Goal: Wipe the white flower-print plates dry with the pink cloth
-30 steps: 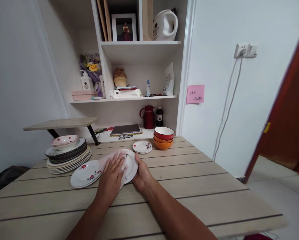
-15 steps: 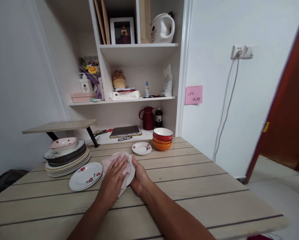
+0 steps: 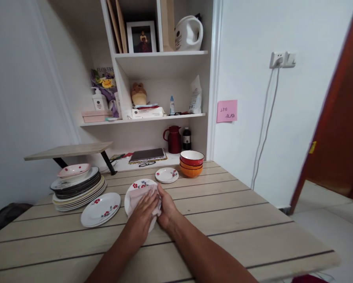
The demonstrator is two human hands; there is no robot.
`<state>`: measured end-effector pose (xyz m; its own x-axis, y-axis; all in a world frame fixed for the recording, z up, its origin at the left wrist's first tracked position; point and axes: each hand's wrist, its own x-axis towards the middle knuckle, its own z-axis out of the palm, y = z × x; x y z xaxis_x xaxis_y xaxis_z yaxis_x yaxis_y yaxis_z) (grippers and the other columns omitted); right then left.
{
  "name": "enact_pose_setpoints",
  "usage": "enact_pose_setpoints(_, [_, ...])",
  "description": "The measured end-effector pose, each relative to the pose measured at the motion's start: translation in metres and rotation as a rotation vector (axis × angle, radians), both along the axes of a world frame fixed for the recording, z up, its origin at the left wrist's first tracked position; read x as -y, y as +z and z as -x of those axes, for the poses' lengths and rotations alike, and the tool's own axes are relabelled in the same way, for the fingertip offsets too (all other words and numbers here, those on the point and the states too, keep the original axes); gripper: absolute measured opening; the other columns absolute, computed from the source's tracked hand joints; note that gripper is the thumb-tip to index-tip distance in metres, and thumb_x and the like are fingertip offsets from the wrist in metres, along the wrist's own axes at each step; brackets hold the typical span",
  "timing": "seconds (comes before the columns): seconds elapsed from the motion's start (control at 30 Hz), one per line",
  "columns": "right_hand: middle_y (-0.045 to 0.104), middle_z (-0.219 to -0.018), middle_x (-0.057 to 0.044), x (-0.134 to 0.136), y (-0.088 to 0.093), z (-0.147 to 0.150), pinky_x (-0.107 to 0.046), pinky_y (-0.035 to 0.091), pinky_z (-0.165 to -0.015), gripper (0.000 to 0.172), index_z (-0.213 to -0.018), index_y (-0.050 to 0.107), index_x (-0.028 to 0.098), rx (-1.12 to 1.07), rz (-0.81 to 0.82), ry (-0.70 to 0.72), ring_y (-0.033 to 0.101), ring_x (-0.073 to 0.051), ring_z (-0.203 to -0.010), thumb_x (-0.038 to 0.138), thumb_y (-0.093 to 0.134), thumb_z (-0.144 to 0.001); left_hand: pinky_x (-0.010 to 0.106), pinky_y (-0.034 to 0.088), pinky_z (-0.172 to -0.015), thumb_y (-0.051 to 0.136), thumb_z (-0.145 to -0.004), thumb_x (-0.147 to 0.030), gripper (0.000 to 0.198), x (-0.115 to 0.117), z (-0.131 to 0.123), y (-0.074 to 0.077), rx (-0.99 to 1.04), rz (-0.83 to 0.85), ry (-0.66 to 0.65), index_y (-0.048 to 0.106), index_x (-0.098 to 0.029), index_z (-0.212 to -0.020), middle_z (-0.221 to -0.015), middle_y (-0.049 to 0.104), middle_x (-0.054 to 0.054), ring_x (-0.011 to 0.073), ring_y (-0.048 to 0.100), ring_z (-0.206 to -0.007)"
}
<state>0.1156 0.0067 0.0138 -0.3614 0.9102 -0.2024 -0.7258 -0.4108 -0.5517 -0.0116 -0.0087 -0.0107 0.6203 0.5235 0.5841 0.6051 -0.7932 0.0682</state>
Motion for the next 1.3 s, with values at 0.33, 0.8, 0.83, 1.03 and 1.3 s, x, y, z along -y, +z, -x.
enact_pose_setpoints(0.33, [0.074, -0.102, -0.011, 0.001, 0.013, -0.002, -0.035, 0.043, -0.100, 0.052, -0.116, 0.062, 0.008, -0.162, -0.111, -0.040, 0.068, -0.022, -0.097, 0.047, 0.035, -0.097, 0.045, 0.034, -0.114, 0.043, -0.084, -0.006, 0.066, 0.007, 0.006, 0.006, 0.225, 0.058, 0.113, 0.028, -0.023, -0.146, -0.157, 0.028, 0.009, 0.0213, 0.025, -0.144])
enact_pose_setpoints(0.8, [0.074, -0.094, -0.013, 0.005, 0.013, 0.005, -0.038, 0.046, -0.096, 0.055, -0.108, 0.063, 0.008, -0.025, -0.013, 0.020, 0.069, -0.022, -0.091, 0.054, 0.035, -0.095, 0.037, 0.053, -0.091, 0.056, -0.085, -0.033, 0.026, 0.019, 0.007, 0.034, 0.861, 0.334, 0.173, 0.068, -0.021, -0.105, -0.106, 0.072, 0.006, 0.0218, 0.066, -0.099])
enact_pose_setpoints(0.83, [0.074, -0.095, -0.012, 0.005, 0.012, 0.007, -0.037, 0.046, -0.096, 0.053, -0.109, 0.063, 0.009, -0.033, -0.020, 0.021, 0.069, -0.022, -0.090, 0.051, 0.035, -0.096, 0.037, 0.052, -0.090, 0.056, -0.085, -0.035, 0.027, 0.016, 0.010, 0.034, 0.904, 0.319, 0.231, 0.068, -0.020, -0.104, -0.104, 0.072, 0.007, 0.0221, 0.066, -0.097])
enact_pose_setpoints(1.03, [0.075, -0.094, -0.010, 0.007, 0.007, 0.013, -0.037, 0.048, -0.092, 0.047, -0.114, 0.063, 0.011, 0.019, -0.022, 0.021, 0.070, -0.021, -0.085, 0.048, 0.043, -0.094, 0.040, 0.046, -0.098, 0.056, -0.085, -0.031, 0.019, -0.003, 0.028, 0.023, 0.690, -0.114, 0.420, 0.067, -0.019, -0.096, -0.115, 0.060, 0.011, 0.0238, 0.058, -0.110])
enact_pose_setpoints(1.3, [0.075, -0.091, -0.010, 0.007, 0.006, 0.012, -0.036, 0.050, -0.088, 0.049, -0.114, 0.063, 0.010, 0.031, -0.019, 0.034, 0.070, -0.021, -0.081, 0.050, 0.043, -0.093, 0.051, 0.045, -0.088, 0.061, -0.083, -0.029, 0.020, 0.010, 0.022, 0.032, 0.365, -0.286, 0.760, 0.068, -0.018, -0.099, -0.121, 0.048, 0.016, 0.0326, 0.050, -0.110])
